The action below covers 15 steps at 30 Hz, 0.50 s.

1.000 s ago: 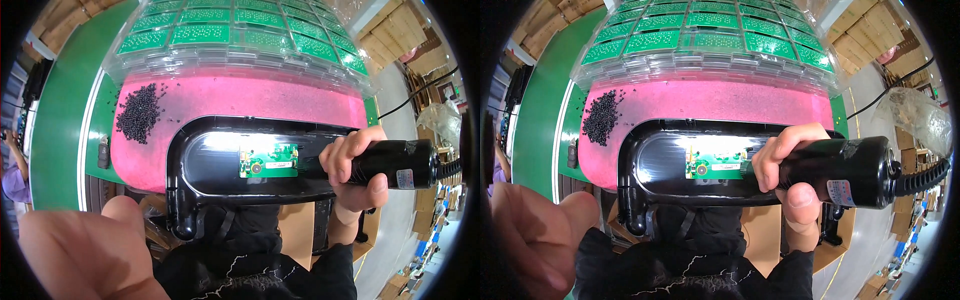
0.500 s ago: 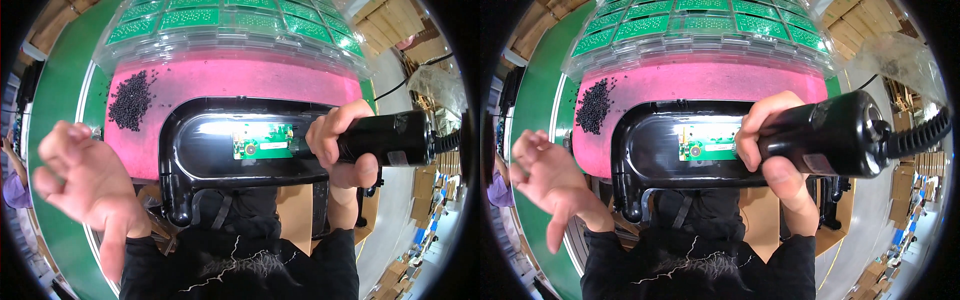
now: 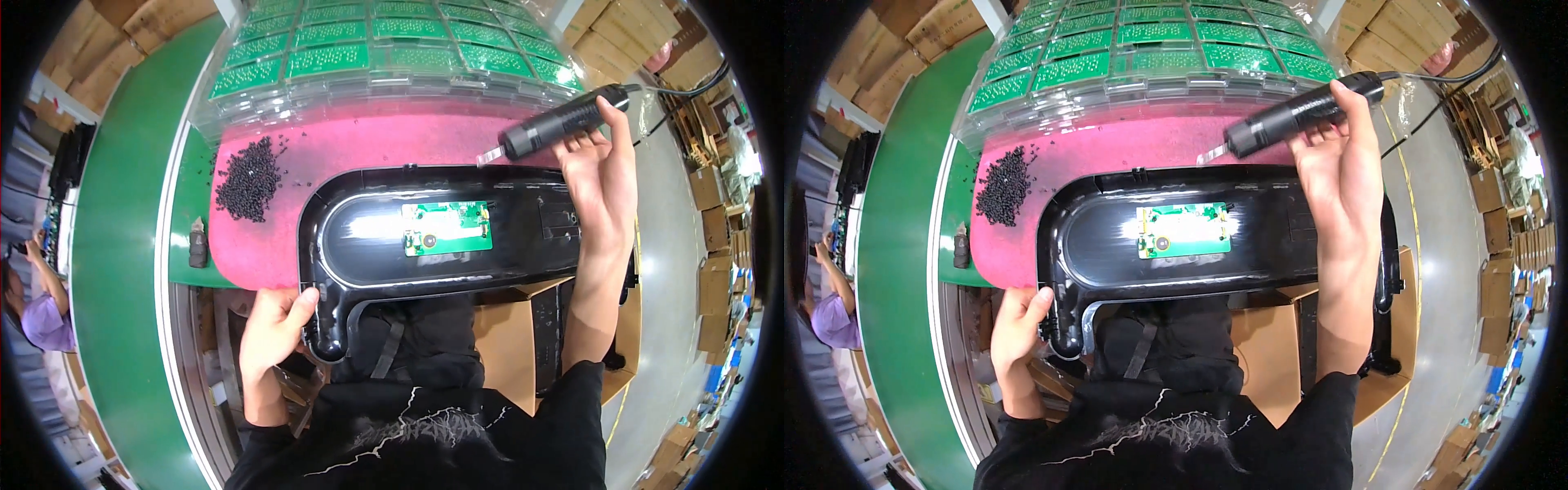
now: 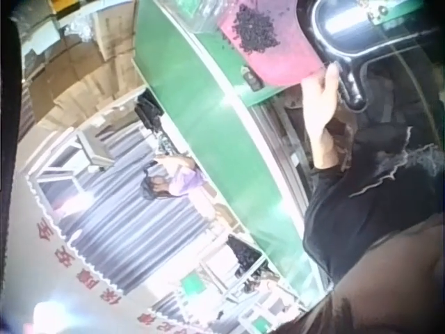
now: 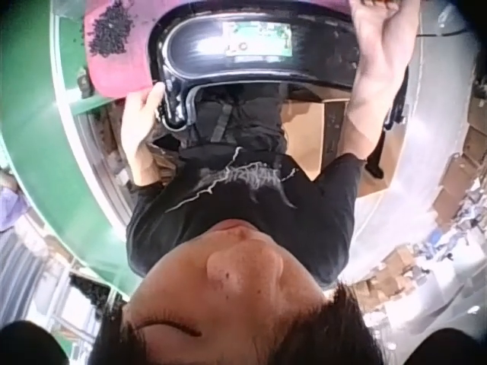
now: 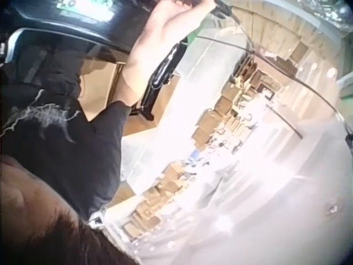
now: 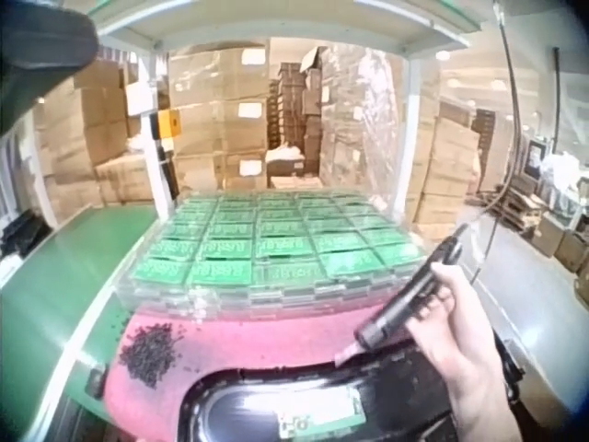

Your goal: Unpack circuit boards and assemble them into plastic device housings using an electric screwdriver.

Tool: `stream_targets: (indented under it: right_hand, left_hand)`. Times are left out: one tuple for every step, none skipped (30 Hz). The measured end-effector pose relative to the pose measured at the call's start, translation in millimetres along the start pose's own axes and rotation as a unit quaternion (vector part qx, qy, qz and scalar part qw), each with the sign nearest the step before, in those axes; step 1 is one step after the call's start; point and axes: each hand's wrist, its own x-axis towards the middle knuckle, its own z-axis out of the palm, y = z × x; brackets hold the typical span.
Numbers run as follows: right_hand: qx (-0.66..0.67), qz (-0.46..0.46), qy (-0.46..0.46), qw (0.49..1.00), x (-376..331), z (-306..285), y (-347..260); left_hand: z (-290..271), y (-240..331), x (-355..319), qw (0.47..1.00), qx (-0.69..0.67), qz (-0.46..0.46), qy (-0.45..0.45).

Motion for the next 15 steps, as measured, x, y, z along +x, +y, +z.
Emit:
stream_targets:
  right_hand:
    - [0.004, -0.006, 0.002, 1.0, -4, -5, -1]
    - [-0.043, -0.05, -0.028, 0.997, -15, -1, -3]
    - [-0.093, -0.095, -0.054, 0.99, -27, 6, -1]
    - [-0.147, -0.191, -0.047, 0.969, -43, 18, 4]
    - [-0.251, -0.226, -0.155, 0.928, -56, 22, -4]
    - [-0.347, -0.256, -0.257, 0.865, -69, 25, -12]
    - [-0.406, -0.305, -0.317, 0.801, -90, 32, -14]
    - [-0.444, -0.4, -0.411, 0.688, -104, 36, -12]
    - [-0.506, -0.418, -0.417, 0.629, -127, 52, -17]
    - [-0.574, -0.434, -0.41, 0.56, -152, 66, -33]
    - [-0.588, -0.419, -0.4, 0.564, -141, 61, -26]
    - [-0.588, -0.392, -0.405, 0.58, -153, 66, -36]
    - [-0.586, -0.365, -0.411, 0.595, -165, 70, -46]
    - [-0.59, -0.336, -0.416, 0.605, -175, 75, -55]
    - [-0.6, -0.307, -0.417, 0.61, -183, 76, -65]
  left_hand:
    - [5, -3, -2, 0.996, -0.079, -0.047, -0.023]
    - [-1, -38, 4, 0.994, -0.032, 0.091, -0.043]
    - [11, -33, 6, 0.985, -0.104, 0.13, -0.035]
    - [15, -37, 7, 0.967, -0.22, 0.078, -0.098]
    - [20, -39, 7, 0.93, -0.33, 0.024, -0.162]
    - [28, -35, 5, 0.905, -0.388, 0.033, -0.173]
    - [35, -41, 4, 0.89, -0.427, 0.035, -0.155]
    - [38, -43, -8, 0.875, -0.469, 0.039, -0.114]
    - [43, -42, -17, 0.855, -0.511, 0.045, -0.08]
    - [43, -38, -22, 0.859, -0.498, 0.06, -0.104]
    - [44, -52, -11, 0.819, -0.559, 0.05, -0.121]
    - [30, -70, -27, 0.785, -0.601, 0.032, -0.147]
    - [17, -84, -39, 0.748, -0.64, 0.015, -0.173]
    - [12, -64, -47, 0.738, -0.647, 0.124, -0.149]
    - [9, -39, -50, 0.74, -0.629, 0.194, -0.14]
